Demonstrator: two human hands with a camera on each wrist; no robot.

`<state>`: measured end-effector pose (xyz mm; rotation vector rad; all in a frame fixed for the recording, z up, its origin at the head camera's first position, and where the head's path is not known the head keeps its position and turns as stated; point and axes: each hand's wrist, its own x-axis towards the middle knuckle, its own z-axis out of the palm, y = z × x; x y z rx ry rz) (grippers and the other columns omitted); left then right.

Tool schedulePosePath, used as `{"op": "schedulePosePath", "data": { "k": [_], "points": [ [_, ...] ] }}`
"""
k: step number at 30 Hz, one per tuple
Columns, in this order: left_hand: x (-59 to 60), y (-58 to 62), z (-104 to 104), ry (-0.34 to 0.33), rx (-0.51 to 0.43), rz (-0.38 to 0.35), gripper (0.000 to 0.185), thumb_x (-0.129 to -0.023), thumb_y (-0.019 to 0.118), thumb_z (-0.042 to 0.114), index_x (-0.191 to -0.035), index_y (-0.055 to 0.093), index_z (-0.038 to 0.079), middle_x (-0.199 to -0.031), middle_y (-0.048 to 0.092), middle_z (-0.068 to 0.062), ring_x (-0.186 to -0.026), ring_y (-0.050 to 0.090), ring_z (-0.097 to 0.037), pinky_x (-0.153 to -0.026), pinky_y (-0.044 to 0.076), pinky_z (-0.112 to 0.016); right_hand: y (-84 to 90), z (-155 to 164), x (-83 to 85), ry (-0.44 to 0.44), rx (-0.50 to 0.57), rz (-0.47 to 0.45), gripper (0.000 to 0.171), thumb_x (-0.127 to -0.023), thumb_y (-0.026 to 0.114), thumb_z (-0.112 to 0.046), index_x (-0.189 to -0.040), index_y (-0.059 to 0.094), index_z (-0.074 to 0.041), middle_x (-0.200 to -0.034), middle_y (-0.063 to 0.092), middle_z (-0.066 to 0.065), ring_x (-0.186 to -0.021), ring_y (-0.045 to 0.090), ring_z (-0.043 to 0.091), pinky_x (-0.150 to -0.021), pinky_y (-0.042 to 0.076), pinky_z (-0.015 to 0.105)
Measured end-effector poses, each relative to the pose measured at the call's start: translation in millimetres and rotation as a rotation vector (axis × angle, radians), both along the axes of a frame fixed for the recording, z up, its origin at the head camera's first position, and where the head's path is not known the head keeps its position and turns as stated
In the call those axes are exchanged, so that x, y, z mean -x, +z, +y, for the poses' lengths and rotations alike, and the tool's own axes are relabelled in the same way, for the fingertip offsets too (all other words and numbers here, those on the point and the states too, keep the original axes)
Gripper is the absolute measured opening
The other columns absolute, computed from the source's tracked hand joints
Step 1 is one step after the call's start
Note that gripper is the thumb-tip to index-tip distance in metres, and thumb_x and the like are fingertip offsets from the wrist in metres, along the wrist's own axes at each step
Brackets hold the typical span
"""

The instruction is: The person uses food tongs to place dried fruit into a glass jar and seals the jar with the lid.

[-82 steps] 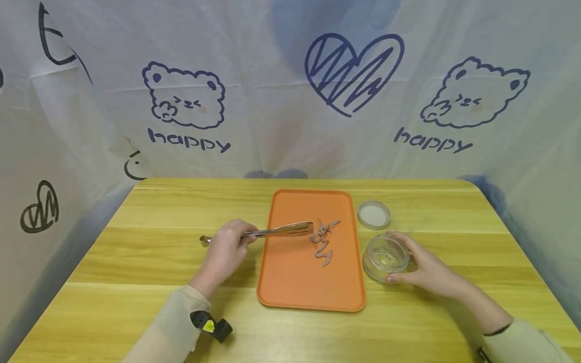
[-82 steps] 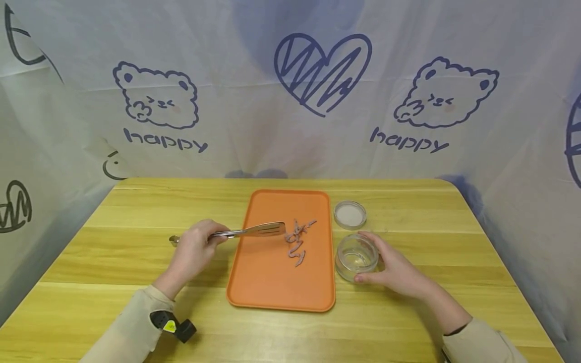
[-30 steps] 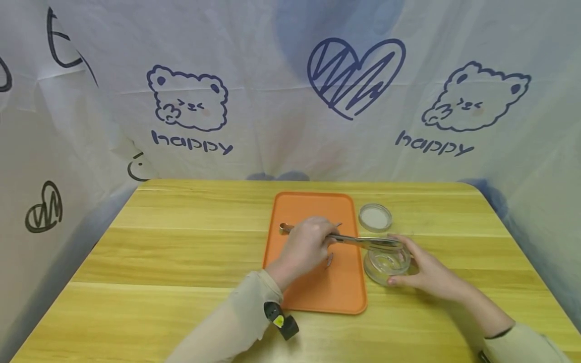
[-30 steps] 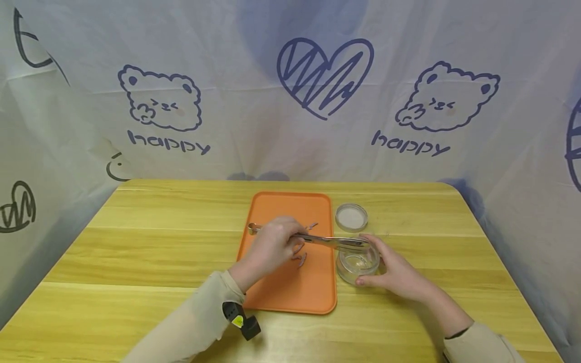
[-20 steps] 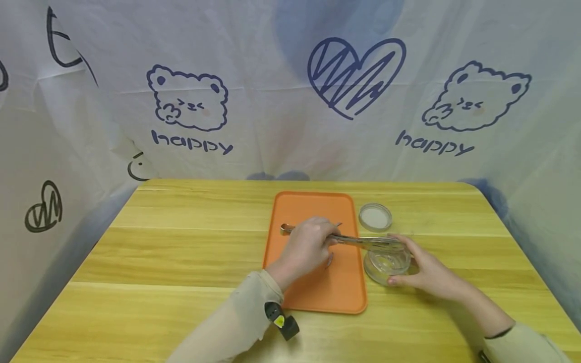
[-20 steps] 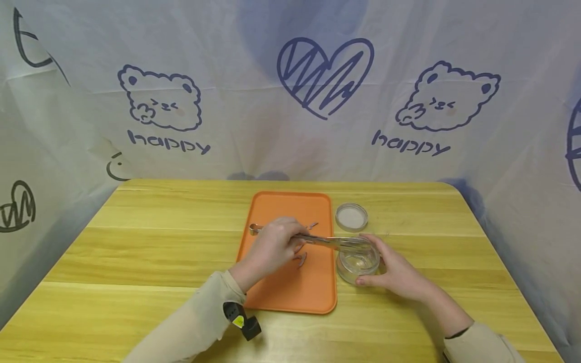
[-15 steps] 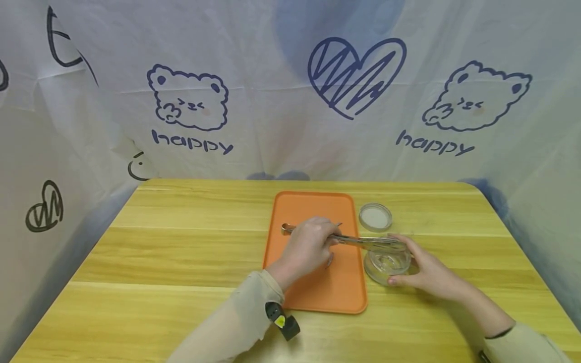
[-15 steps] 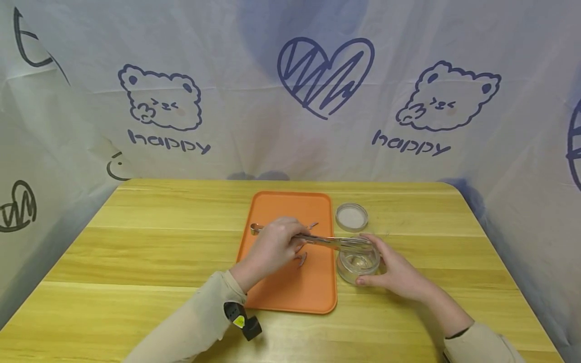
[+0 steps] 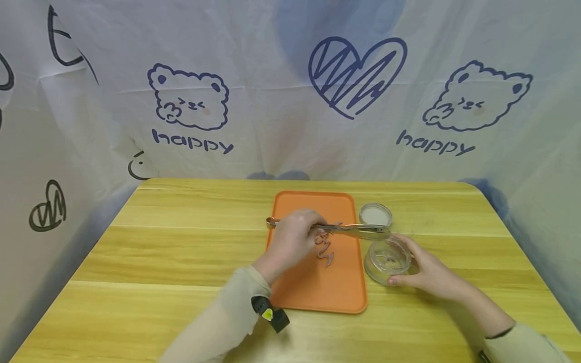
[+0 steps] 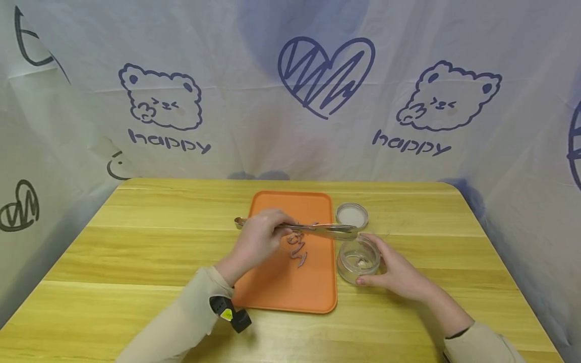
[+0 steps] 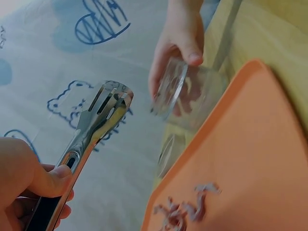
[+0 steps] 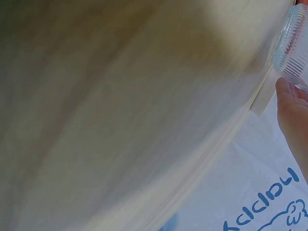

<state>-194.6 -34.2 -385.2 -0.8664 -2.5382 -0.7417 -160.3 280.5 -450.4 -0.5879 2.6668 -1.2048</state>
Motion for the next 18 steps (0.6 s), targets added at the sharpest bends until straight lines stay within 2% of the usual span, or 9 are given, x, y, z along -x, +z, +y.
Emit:
{"op": "schedulePosePath", "data": {
  "k": [3,11,18],
  "points": [
    [2.4,1.9,-10,0.024,-0.018,0.009,0.008,-0.085,0.071,0.004,-0.090,0.072,0.010,-0.087,0.067,-0.001,-0.082,0.063,-0.017,-0.073,0.051,-0.030,-0.5,-1,0.1,0.008,0.015,0.016,0.094,-0.078,0.079,-0.032,-0.150,0.023,-0.009,-0.144,0.035,0.023,-0.125,0.042,0.044,-0.097,0.036,0.061],
    [6.4,6.9,-41,0.108,-0.051,0.017,0.007,-0.084,0.072,0.005,-0.090,0.072,0.008,-0.087,0.067,-0.002,-0.081,0.063,-0.019,-0.070,0.051,-0.032,-0.9,0,1.0,0.012,0.016,0.013,0.094,-0.078,0.079,-0.032,-0.150,0.022,-0.008,-0.145,0.034,0.023,-0.126,0.041,0.044,-0.097,0.035,0.062],
    [6.3,-0.8,-69,0.161,-0.083,0.012,0.009,-0.082,0.073,0.002,-0.087,0.072,0.008,-0.084,0.065,-0.002,-0.077,0.061,-0.020,-0.068,0.050,-0.033,-2.0,0,1.1,0.019,0.021,0.023,0.093,-0.078,0.079,-0.031,-0.150,0.023,-0.010,-0.145,0.035,0.023,-0.126,0.040,0.045,-0.096,0.035,0.063]
  ]
}}
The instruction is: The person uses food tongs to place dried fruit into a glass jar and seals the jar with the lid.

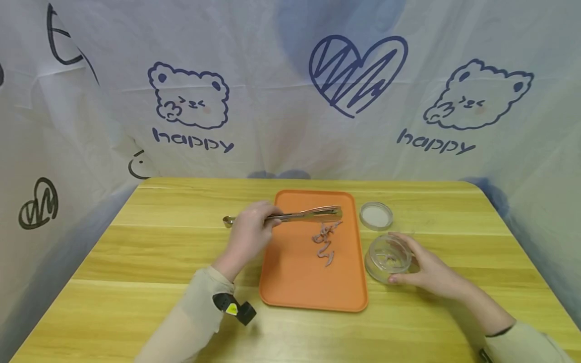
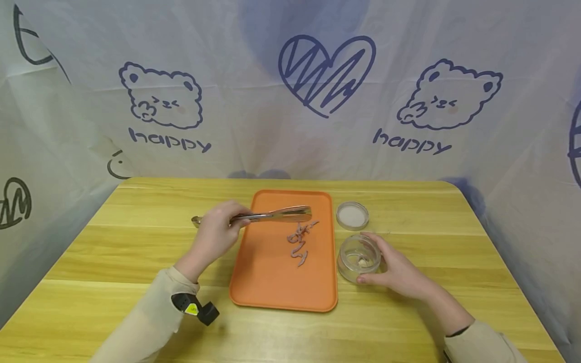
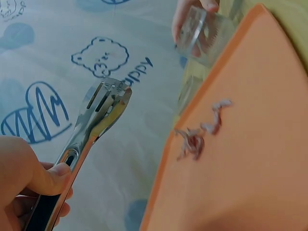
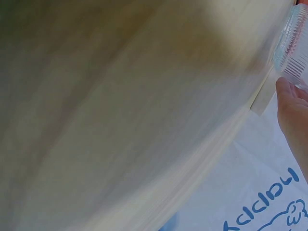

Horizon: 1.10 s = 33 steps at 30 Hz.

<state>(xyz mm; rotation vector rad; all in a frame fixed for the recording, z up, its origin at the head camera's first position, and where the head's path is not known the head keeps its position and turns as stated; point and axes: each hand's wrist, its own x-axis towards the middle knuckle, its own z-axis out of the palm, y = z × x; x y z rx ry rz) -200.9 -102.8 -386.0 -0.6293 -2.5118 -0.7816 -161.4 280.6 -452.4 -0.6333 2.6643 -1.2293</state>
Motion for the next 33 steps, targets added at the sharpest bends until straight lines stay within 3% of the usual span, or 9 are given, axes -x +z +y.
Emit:
{"op": "schedulePosePath", "data": {
  "k": [10,17,26,33],
  "points": [
    [-5.2,-25.8,-21,0.020,0.020,-0.070,0.009,-0.080,0.075,0.001,-0.087,0.073,0.007,-0.082,0.064,-0.002,-0.075,0.059,-0.019,-0.066,0.048,-0.033,0.1,0,0.0,0.004,0.006,-0.001,0.093,-0.079,0.078,-0.029,-0.150,0.023,-0.010,-0.145,0.033,0.024,-0.126,0.039,0.046,-0.095,0.037,0.063],
    [-9.5,-44.5,-28,-0.001,0.028,-0.111,0.014,-0.078,0.074,-0.003,-0.087,0.072,0.007,-0.083,0.064,-0.001,-0.078,0.059,-0.019,-0.070,0.049,-0.034,-0.3,0,0.2,0.008,0.013,-0.003,0.092,-0.079,0.079,-0.029,-0.150,0.023,-0.011,-0.145,0.035,0.022,-0.126,0.040,0.044,-0.095,0.037,0.061],
    [-16.3,-57.0,-32,-0.042,0.066,-0.145,0.020,-0.075,0.074,-0.006,-0.090,0.071,0.008,-0.087,0.064,-0.001,-0.084,0.060,-0.020,-0.076,0.050,-0.036,0.4,-1,0.0,0.007,0.015,-0.007,0.092,-0.079,0.079,-0.029,-0.150,0.024,-0.012,-0.145,0.035,0.022,-0.126,0.040,0.044,-0.095,0.037,0.062],
    [-19.7,-61.2,-31,-0.039,0.075,-0.155,0.020,-0.076,0.076,-0.003,-0.092,0.071,0.007,-0.089,0.064,-0.001,-0.086,0.060,-0.020,-0.078,0.050,-0.036,0.7,-1,0.4,0.010,0.025,-0.010,0.092,-0.079,0.079,-0.028,-0.150,0.024,-0.011,-0.145,0.035,0.022,-0.126,0.040,0.044,-0.095,0.037,0.061]
  ]
}}
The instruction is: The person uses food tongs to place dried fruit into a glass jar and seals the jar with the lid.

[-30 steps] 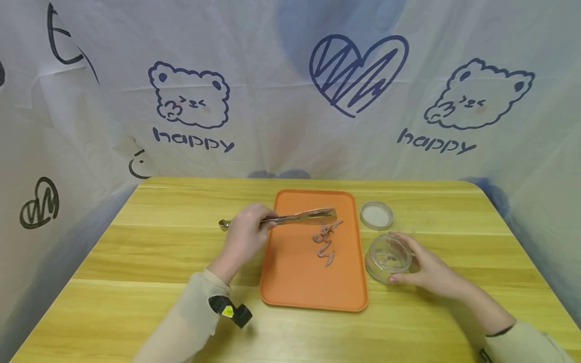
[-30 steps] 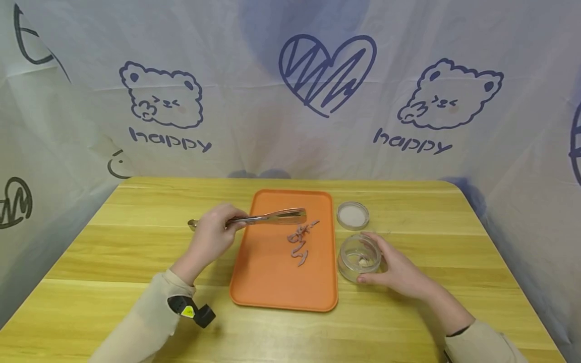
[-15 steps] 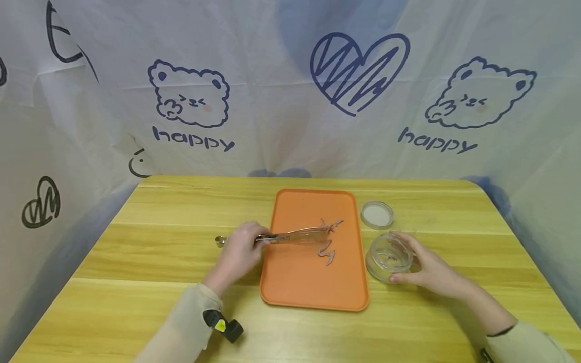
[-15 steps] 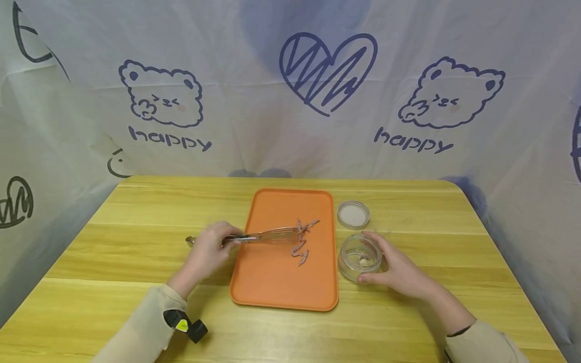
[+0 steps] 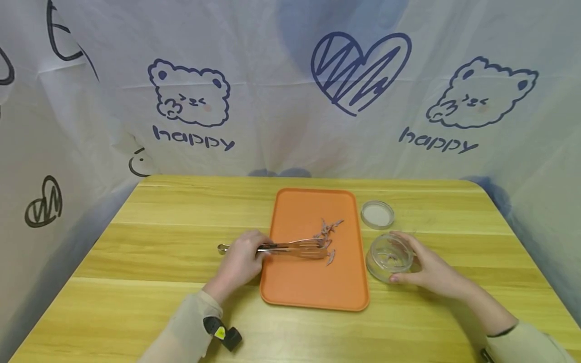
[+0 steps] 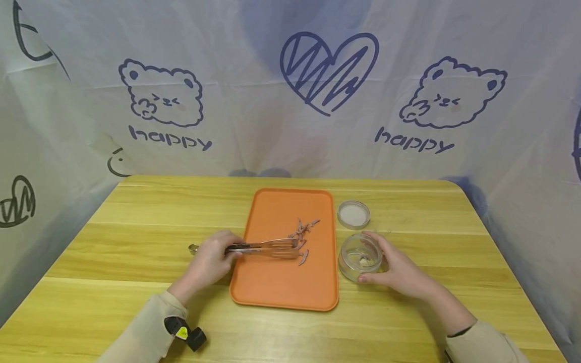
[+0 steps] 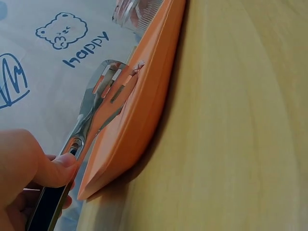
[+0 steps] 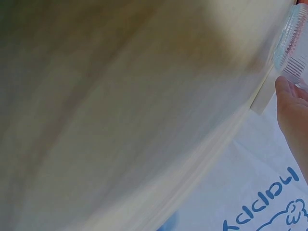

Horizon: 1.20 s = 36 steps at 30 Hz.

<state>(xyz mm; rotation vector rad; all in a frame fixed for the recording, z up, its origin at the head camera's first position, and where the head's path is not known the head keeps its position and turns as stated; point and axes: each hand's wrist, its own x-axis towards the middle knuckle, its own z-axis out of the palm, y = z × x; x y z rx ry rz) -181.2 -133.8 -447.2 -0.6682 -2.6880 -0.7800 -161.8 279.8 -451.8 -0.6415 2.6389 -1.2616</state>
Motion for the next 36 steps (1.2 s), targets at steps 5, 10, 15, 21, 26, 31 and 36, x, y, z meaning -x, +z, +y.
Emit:
{"op": "schedulePosePath", "data": {
  "k": [5,10,15,21,26,31,36],
  "points": [
    [0.1,-1.4,1.5,0.018,-0.003,-0.008,0.018,-0.076,0.076,-0.002,-0.091,0.071,0.006,-0.088,0.064,-0.001,-0.084,0.060,-0.019,-0.078,0.051,-0.035,0.0,0.4,0.1,0.002,-0.001,0.002,0.092,-0.079,0.079,-0.028,-0.150,0.023,-0.011,-0.144,0.035,0.023,-0.126,0.040,0.044,-0.095,0.037,0.061],
    [0.7,-3.7,2.1,0.021,-0.009,0.001,0.016,-0.076,0.075,-0.002,-0.089,0.071,0.006,-0.087,0.064,-0.002,-0.084,0.061,-0.019,-0.077,0.051,-0.035,0.1,0.6,0.1,0.000,-0.012,0.005,0.092,-0.079,0.079,-0.029,-0.150,0.023,-0.012,-0.145,0.035,0.023,-0.126,0.040,0.045,-0.095,0.037,0.062],
    [1.4,-5.8,2.0,0.027,-0.009,0.014,0.016,-0.077,0.075,-0.002,-0.089,0.071,0.007,-0.087,0.065,-0.001,-0.084,0.061,-0.019,-0.077,0.051,-0.036,0.1,0.7,0.4,0.003,-0.013,0.015,0.092,-0.078,0.079,-0.029,-0.150,0.024,-0.011,-0.145,0.035,0.022,-0.126,0.040,0.044,-0.096,0.037,0.061],
    [1.6,-7.3,2.4,0.039,-0.010,0.024,0.015,-0.077,0.075,-0.002,-0.088,0.071,0.007,-0.087,0.065,-0.001,-0.083,0.061,-0.020,-0.075,0.051,-0.036,0.8,0.4,0.0,-0.001,-0.015,0.010,0.092,-0.078,0.079,-0.029,-0.150,0.024,-0.010,-0.145,0.035,0.023,-0.126,0.041,0.044,-0.096,0.037,0.062],
    [1.6,-6.7,3.0,0.046,-0.012,0.039,0.015,-0.077,0.075,-0.002,-0.087,0.071,0.008,-0.085,0.065,-0.001,-0.081,0.061,-0.019,-0.072,0.051,-0.035,1.2,0.3,-0.1,-0.001,-0.020,0.007,0.092,-0.078,0.079,-0.029,-0.150,0.023,-0.011,-0.145,0.034,0.023,-0.126,0.040,0.045,-0.096,0.036,0.063],
    [2.0,-5.7,2.9,0.052,-0.017,0.035,0.015,-0.078,0.075,-0.002,-0.088,0.072,0.009,-0.085,0.065,0.000,-0.080,0.061,-0.017,-0.071,0.051,-0.033,1.2,0.4,0.0,-0.002,-0.029,0.014,0.092,-0.079,0.078,-0.030,-0.150,0.023,-0.012,-0.145,0.035,0.022,-0.126,0.040,0.044,-0.096,0.035,0.064],
    [2.1,-5.2,2.5,0.053,-0.030,0.055,0.015,-0.077,0.075,-0.003,-0.086,0.071,0.009,-0.085,0.065,0.000,-0.080,0.061,-0.018,-0.071,0.051,-0.033,1.2,0.5,-0.1,-0.002,-0.035,0.019,0.092,-0.079,0.079,-0.030,-0.150,0.024,-0.012,-0.145,0.036,0.022,-0.126,0.041,0.044,-0.097,0.034,0.064]
  ]
}}
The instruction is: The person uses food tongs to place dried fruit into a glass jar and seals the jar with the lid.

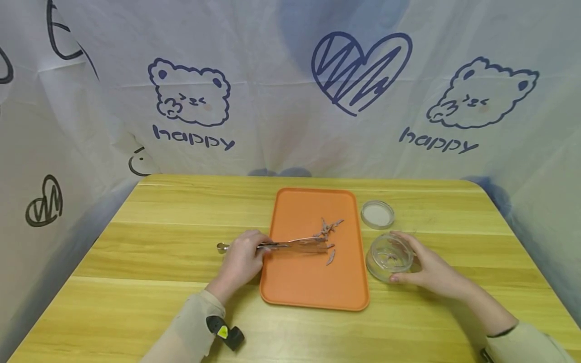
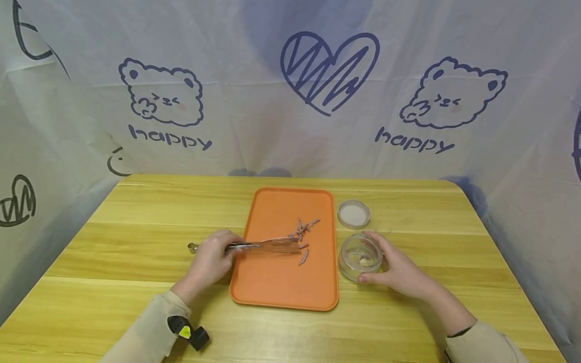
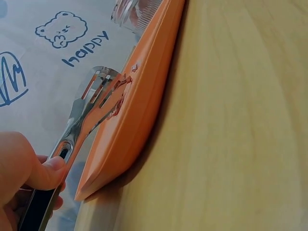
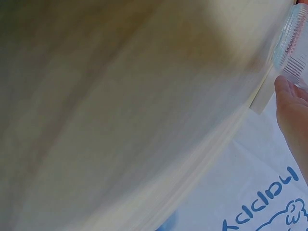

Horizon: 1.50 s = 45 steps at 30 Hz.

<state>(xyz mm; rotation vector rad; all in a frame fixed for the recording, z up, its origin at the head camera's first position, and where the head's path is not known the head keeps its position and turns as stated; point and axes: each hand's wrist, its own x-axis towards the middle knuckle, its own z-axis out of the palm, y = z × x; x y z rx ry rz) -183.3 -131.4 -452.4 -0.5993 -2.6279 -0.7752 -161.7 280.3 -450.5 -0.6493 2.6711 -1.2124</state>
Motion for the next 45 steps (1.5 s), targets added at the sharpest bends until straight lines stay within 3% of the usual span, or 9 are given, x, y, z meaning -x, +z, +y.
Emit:
{"op": "schedulePosePath", "data": {
  "k": [17,34,45],
  "points": [
    [-0.1,5.1,-1,0.001,-0.017,0.058,0.017,-0.076,0.074,-0.006,-0.085,0.072,0.008,-0.083,0.065,-0.001,-0.079,0.062,-0.019,-0.069,0.052,-0.034,-1.6,0,-1.4,-0.012,-0.010,0.000,0.092,-0.078,0.078,-0.032,-0.150,0.024,-0.012,-0.145,0.036,0.021,-0.126,0.041,0.043,-0.098,0.032,0.063],
    [2.1,13.4,-2,0.015,-0.036,0.054,0.015,-0.076,0.075,-0.005,-0.084,0.071,0.008,-0.079,0.063,0.000,-0.075,0.060,-0.017,-0.067,0.050,-0.031,-2.6,1,0.6,-0.005,0.010,-0.001,0.093,-0.078,0.079,-0.030,-0.150,0.023,-0.012,-0.146,0.035,0.021,-0.127,0.039,0.044,-0.099,0.032,0.063],
    [2.3,23.9,-3,0.026,-0.053,0.079,0.014,-0.076,0.076,-0.005,-0.083,0.071,0.006,-0.078,0.064,-0.001,-0.074,0.060,-0.019,-0.065,0.050,-0.033,-1.6,0,-0.6,-0.012,0.002,-0.001,0.093,-0.078,0.079,-0.031,-0.150,0.023,-0.011,-0.145,0.036,0.022,-0.127,0.039,0.044,-0.099,0.030,0.064]
  ]
}}
